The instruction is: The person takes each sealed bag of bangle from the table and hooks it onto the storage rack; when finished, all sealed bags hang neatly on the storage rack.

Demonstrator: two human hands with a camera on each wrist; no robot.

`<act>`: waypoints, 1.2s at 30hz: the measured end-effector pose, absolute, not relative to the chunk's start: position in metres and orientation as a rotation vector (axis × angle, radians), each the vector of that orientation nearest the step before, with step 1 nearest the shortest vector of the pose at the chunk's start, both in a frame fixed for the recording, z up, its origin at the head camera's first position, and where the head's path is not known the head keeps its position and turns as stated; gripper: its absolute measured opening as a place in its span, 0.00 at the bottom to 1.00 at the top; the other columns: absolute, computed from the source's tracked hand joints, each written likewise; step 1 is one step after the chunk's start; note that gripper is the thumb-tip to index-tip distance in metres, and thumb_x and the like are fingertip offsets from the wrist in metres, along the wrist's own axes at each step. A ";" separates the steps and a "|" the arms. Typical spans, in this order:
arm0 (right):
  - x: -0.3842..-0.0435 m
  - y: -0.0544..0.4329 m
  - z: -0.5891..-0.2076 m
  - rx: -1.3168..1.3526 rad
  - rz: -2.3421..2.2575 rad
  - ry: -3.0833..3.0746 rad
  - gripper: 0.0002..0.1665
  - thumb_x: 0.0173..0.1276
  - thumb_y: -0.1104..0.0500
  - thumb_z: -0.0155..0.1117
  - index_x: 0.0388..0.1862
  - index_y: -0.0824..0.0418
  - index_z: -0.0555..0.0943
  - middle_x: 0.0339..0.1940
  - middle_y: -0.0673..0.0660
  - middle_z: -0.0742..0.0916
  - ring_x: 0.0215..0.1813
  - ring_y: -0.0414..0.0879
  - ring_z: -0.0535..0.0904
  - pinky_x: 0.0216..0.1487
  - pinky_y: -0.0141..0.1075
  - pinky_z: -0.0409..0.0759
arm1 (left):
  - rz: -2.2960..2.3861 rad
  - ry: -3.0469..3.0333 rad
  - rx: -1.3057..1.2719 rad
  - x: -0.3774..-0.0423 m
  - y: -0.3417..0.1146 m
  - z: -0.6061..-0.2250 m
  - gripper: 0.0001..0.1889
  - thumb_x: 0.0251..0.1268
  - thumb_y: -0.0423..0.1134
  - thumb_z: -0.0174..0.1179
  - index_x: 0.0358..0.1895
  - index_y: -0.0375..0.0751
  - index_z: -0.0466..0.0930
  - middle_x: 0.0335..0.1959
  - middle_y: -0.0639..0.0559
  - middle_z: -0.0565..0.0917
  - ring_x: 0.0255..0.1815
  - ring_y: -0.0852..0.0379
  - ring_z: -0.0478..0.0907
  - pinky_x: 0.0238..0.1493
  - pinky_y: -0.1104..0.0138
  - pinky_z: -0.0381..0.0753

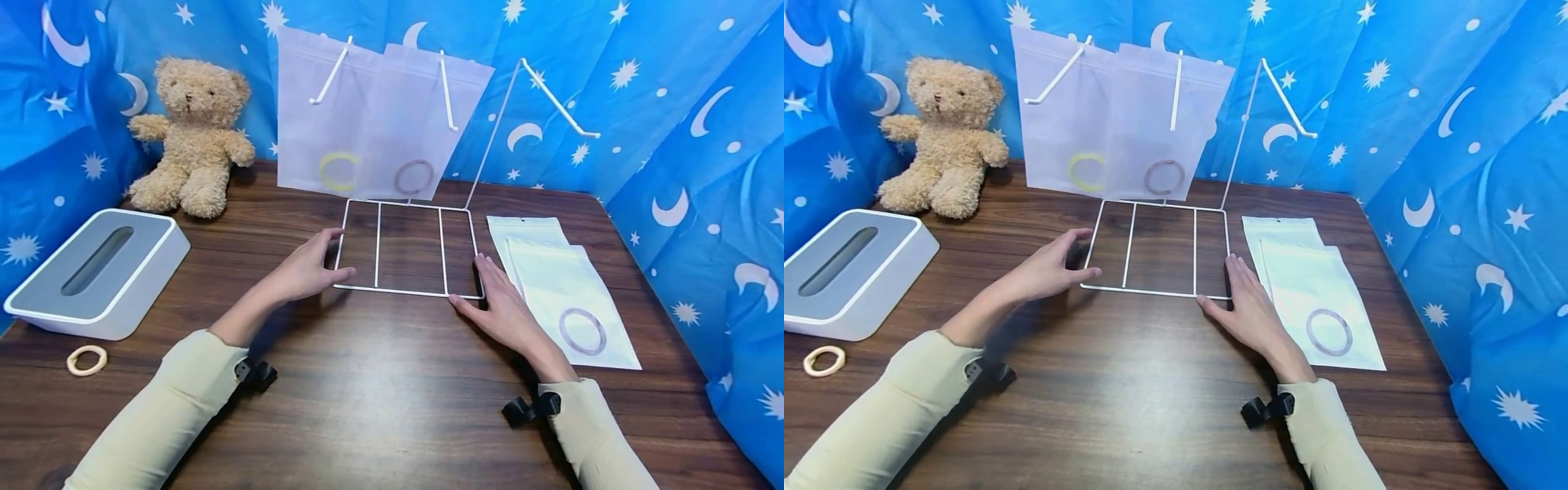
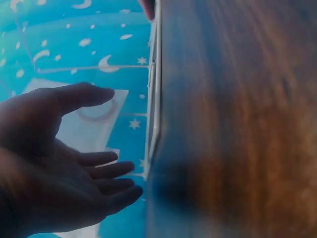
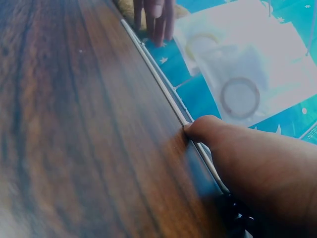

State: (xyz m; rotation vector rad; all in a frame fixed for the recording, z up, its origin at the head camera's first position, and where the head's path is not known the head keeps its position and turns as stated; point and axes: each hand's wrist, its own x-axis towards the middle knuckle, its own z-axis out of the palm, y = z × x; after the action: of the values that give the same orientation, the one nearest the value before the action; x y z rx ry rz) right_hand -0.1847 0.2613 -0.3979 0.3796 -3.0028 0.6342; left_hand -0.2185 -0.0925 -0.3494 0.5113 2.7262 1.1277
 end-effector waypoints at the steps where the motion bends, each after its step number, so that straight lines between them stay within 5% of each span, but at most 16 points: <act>1: -0.185 0.261 -0.398 0.380 0.636 -3.005 0.60 0.65 0.29 0.57 0.79 0.66 0.49 0.79 0.65 0.56 0.78 0.57 0.47 0.73 0.56 0.51 | 1.124 2.704 0.510 -0.220 -0.095 -0.352 0.41 0.65 0.46 0.65 0.75 0.33 0.54 0.74 0.33 0.57 0.75 0.40 0.52 0.72 0.49 0.53; 6: -0.184 0.261 -0.398 0.387 0.645 -3.014 0.60 0.65 0.29 0.57 0.79 0.66 0.48 0.79 0.63 0.55 0.79 0.56 0.46 0.73 0.56 0.51 | 1.127 2.607 0.518 -0.226 -0.105 -0.364 0.46 0.64 0.51 0.66 0.78 0.41 0.50 0.78 0.35 0.45 0.77 0.40 0.42 0.73 0.47 0.47; 13: -0.183 0.263 -0.397 0.379 0.654 -2.999 0.59 0.65 0.30 0.58 0.79 0.65 0.49 0.79 0.64 0.56 0.79 0.57 0.46 0.73 0.56 0.51 | 1.039 2.775 0.800 -0.229 -0.105 -0.390 0.50 0.59 0.52 0.68 0.77 0.31 0.50 0.77 0.36 0.53 0.78 0.43 0.43 0.75 0.51 0.36; 36: -0.184 0.262 -0.396 0.373 0.670 -3.003 0.59 0.66 0.29 0.57 0.79 0.65 0.50 0.79 0.65 0.56 0.78 0.57 0.47 0.73 0.55 0.50 | 1.009 2.824 0.779 -0.226 -0.105 -0.394 0.51 0.58 0.56 0.68 0.76 0.32 0.52 0.77 0.41 0.54 0.78 0.46 0.43 0.75 0.53 0.37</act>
State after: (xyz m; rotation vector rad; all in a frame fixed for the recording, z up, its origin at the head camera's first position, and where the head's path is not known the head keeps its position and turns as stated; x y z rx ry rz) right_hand -0.1842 0.2622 -0.3964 0.3731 -3.0030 0.6698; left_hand -0.2265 -0.1049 -0.3937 0.7793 2.8235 1.0087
